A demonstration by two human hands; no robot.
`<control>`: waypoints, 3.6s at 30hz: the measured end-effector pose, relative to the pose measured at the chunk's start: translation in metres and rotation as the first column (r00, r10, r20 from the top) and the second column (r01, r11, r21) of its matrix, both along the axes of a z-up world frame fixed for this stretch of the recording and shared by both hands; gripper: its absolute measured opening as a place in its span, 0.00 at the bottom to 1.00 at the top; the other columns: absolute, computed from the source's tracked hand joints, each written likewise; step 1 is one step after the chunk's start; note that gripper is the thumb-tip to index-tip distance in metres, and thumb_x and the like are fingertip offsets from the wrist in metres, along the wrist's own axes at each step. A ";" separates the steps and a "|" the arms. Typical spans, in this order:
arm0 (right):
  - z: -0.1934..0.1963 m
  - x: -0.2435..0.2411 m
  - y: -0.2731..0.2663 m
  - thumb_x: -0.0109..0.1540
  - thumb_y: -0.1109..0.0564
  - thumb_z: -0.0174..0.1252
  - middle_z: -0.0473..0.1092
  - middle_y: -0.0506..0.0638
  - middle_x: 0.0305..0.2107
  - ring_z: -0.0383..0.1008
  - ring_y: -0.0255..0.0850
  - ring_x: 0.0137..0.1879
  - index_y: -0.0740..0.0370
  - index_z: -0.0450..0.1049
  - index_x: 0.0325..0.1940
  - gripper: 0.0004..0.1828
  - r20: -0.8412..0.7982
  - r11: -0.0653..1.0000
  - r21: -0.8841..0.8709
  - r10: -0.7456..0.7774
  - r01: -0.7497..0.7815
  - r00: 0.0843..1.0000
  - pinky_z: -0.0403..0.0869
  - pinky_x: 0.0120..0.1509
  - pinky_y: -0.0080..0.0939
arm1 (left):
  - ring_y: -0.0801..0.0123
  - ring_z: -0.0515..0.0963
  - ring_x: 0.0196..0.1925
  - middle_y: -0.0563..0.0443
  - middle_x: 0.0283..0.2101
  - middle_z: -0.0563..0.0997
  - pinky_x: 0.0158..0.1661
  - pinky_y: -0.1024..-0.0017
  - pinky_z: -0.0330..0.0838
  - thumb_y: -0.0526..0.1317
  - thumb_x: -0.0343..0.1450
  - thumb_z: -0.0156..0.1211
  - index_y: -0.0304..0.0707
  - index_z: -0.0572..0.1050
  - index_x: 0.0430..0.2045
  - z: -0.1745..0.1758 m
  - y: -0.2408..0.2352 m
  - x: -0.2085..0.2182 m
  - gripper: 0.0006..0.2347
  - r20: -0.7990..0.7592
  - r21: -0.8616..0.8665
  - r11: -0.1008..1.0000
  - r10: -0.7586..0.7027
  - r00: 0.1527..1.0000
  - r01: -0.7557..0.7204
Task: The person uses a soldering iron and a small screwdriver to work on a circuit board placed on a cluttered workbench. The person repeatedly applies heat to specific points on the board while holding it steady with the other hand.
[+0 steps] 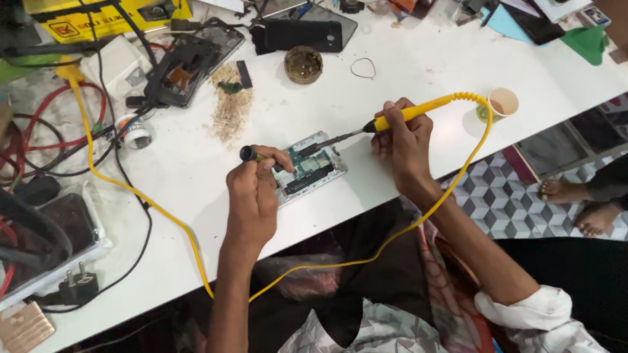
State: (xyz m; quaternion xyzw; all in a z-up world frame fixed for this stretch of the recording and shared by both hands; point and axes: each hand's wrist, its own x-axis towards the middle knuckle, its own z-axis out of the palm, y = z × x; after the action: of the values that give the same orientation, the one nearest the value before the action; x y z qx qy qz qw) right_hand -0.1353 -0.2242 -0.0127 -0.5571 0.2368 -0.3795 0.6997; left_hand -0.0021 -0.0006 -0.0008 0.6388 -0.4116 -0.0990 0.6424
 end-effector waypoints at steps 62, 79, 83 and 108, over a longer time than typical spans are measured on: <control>0.024 0.011 -0.016 0.70 0.45 0.53 0.68 0.47 0.28 0.76 0.35 0.27 0.61 0.68 0.45 0.16 -0.026 0.998 0.053 -0.024 0.026 0.999 0.65 0.21 0.30 | 0.81 0.63 0.21 0.51 0.33 0.81 0.24 0.78 0.60 0.35 0.81 0.41 0.29 0.71 0.35 0.003 0.000 0.000 0.11 -0.033 -0.041 0.999 -0.006 0.999 0.005; 0.019 0.050 -0.036 0.70 0.53 0.61 0.75 0.49 0.33 0.81 0.33 0.37 0.64 0.73 0.52 0.13 -0.167 0.932 -0.353 0.023 -0.081 0.986 0.68 0.28 0.26 | 0.79 0.66 0.24 0.50 0.34 0.81 0.27 0.77 0.64 0.34 0.81 0.41 0.28 0.71 0.35 0.002 -0.001 -0.002 0.10 -0.021 -0.037 0.999 -0.005 1.000 0.004; 0.020 0.051 -0.035 0.69 0.52 0.61 0.76 0.47 0.33 0.80 0.32 0.36 0.63 0.73 0.52 0.13 -0.197 0.938 -0.342 -0.023 -0.047 0.980 0.68 0.29 0.26 | 0.79 0.66 0.23 0.50 0.35 0.81 0.27 0.77 0.63 0.35 0.81 0.41 0.28 0.70 0.35 0.002 -0.002 -0.001 0.10 -0.012 -0.050 0.999 -0.016 1.000 0.015; -0.001 -0.009 0.024 0.71 0.54 0.53 0.63 0.46 0.17 0.57 0.31 0.18 0.62 0.65 0.31 0.16 -0.009 0.996 -0.029 -0.089 0.089 0.996 0.66 0.24 0.34 | 0.84 0.61 0.20 0.52 0.34 0.81 0.23 0.80 0.58 0.38 0.83 0.41 0.29 0.71 0.37 -0.001 0.000 0.001 0.12 -0.062 -0.020 1.000 -0.017 0.998 0.016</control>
State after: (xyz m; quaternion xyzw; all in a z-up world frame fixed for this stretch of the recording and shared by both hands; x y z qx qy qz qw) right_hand -0.1445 -0.1998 -0.0132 -0.5578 0.2593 -0.4108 0.6729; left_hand -0.0008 -0.0009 -0.0014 0.6257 -0.3977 -0.1202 0.6603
